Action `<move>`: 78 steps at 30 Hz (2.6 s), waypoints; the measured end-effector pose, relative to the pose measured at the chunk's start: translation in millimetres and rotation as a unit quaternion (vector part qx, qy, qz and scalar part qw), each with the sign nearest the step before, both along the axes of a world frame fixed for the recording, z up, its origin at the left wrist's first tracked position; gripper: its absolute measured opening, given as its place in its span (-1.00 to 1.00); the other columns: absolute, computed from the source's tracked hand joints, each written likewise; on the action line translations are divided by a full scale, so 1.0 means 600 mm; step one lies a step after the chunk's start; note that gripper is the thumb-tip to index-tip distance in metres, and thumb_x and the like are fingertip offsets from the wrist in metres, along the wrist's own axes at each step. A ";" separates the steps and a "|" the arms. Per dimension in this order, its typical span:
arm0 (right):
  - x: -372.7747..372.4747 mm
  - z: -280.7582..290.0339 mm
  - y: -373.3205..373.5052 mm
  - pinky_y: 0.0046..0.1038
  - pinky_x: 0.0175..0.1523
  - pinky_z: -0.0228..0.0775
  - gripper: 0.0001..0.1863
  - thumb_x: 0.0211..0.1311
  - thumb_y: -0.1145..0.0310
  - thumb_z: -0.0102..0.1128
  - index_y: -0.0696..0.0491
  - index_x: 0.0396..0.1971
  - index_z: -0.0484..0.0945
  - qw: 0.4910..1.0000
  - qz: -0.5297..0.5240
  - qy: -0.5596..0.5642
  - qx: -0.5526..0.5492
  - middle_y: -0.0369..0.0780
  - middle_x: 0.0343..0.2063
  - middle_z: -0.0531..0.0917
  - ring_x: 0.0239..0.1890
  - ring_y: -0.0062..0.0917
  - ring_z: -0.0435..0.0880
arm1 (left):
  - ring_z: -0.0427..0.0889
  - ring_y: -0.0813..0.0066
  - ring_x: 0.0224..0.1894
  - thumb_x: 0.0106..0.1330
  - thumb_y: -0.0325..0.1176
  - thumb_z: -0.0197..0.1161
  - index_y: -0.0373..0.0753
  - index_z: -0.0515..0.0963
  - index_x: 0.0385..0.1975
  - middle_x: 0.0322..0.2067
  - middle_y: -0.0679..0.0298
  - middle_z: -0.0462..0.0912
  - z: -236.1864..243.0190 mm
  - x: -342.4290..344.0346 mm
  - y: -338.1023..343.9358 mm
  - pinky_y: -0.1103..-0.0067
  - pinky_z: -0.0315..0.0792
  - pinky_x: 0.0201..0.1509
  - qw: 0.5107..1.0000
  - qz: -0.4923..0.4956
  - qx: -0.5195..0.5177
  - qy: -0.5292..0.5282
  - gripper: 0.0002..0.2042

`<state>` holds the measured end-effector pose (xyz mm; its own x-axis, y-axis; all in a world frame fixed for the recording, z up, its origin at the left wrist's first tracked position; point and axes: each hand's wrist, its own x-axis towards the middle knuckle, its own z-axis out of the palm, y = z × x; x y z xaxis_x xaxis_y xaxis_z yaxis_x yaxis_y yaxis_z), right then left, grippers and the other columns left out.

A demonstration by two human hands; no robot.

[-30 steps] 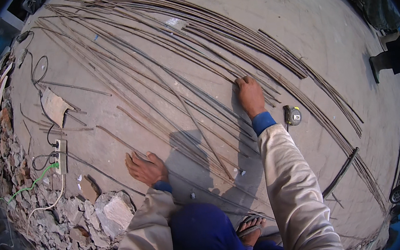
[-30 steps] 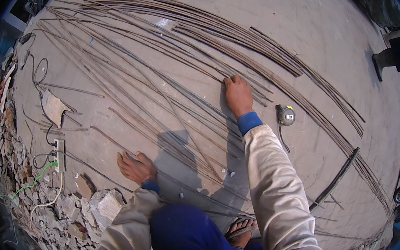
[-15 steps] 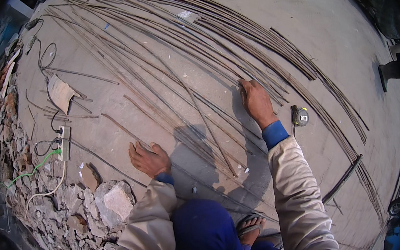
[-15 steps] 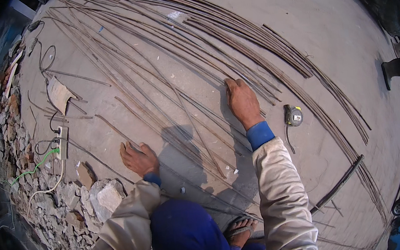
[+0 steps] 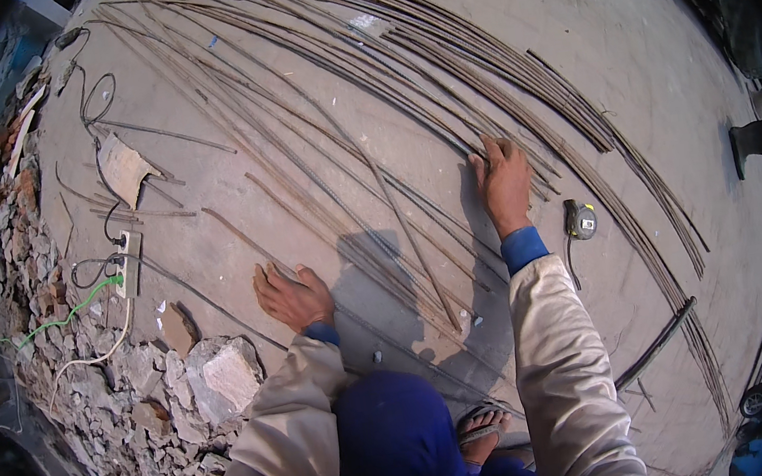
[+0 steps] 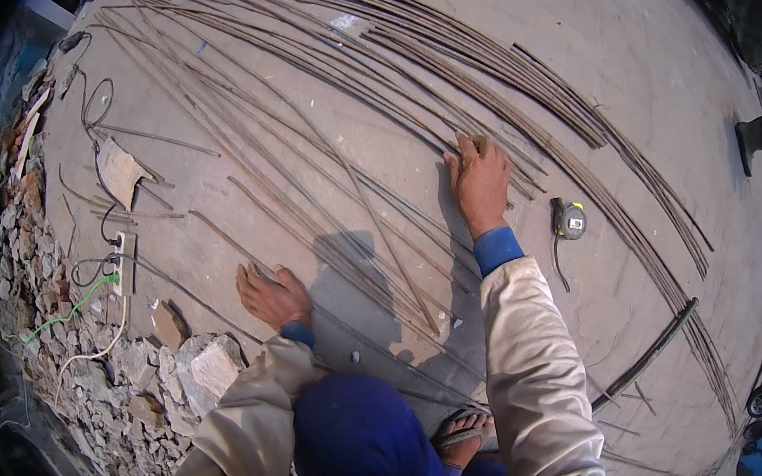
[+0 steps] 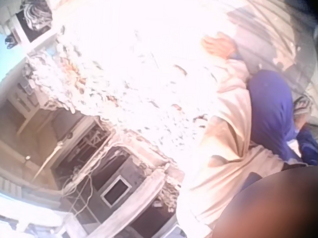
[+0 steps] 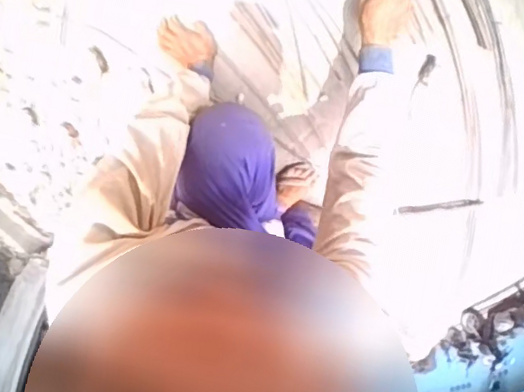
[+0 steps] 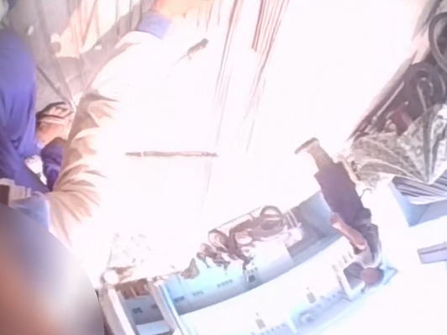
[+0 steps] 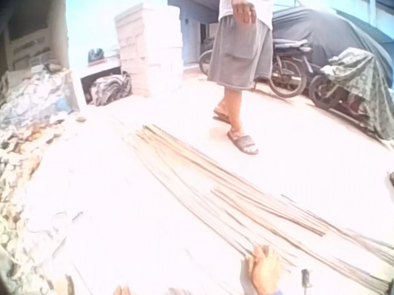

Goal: The person sits on the floor and uses an angle grinder to cut several long metal rods into shorter pieces. They repeatedly pick up a rod, position it against a guide, cut it, and then set the cut pieces aside.

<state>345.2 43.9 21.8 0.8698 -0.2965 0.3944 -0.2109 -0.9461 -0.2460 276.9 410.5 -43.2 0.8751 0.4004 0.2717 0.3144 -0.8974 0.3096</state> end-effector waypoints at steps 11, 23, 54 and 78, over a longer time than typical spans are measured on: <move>-0.064 0.009 0.176 -0.05 0.23 0.51 -0.48 0.30 0.00 0.48 0.10 0.05 0.74 0.958 -0.016 0.216 0.189 -0.03 0.00 0.71 0.13 -0.11 0.68 | 0.22 -0.17 0.56 0.43 -0.12 0.20 -0.41 0.43 0.37 0.48 -0.13 0.33 -0.001 0.001 0.001 0.01 0.04 0.65 1.000 -0.002 -0.008 -0.003 -0.39; -0.033 0.042 0.107 -0.04 0.13 0.60 -0.69 0.37 0.24 0.36 0.20 -0.11 0.69 0.941 0.130 0.269 0.159 0.08 -0.12 0.75 -0.02 0.03 0.76 | 0.20 -0.17 0.57 0.42 -0.09 0.19 -0.41 0.43 0.38 0.49 -0.14 0.32 0.001 0.003 0.001 0.02 0.00 0.67 1.000 -0.006 -0.013 -0.009 -0.37; 0.016 -0.048 0.015 0.12 0.75 -0.20 -0.41 0.71 0.26 -0.16 -0.17 0.65 0.23 0.976 -0.076 0.141 0.147 -0.11 0.65 0.23 0.72 -0.17 0.03 | 0.30 0.00 0.53 0.60 0.15 -0.03 -0.27 0.38 0.44 0.47 0.03 0.34 -0.039 0.006 0.020 0.03 0.20 0.58 0.996 0.017 0.056 0.063 -0.34; -0.236 -0.025 0.109 -0.25 -0.01 0.58 -0.81 0.29 0.38 0.50 -0.07 -0.10 0.83 0.989 0.069 0.032 0.128 -0.25 -0.16 0.74 -0.11 -0.27 0.70 | 0.18 -0.19 0.57 0.41 -0.11 0.22 -0.41 0.39 0.39 0.50 -0.15 0.30 0.000 0.002 -0.001 -0.01 -0.02 0.66 1.000 0.002 -0.031 -0.002 -0.35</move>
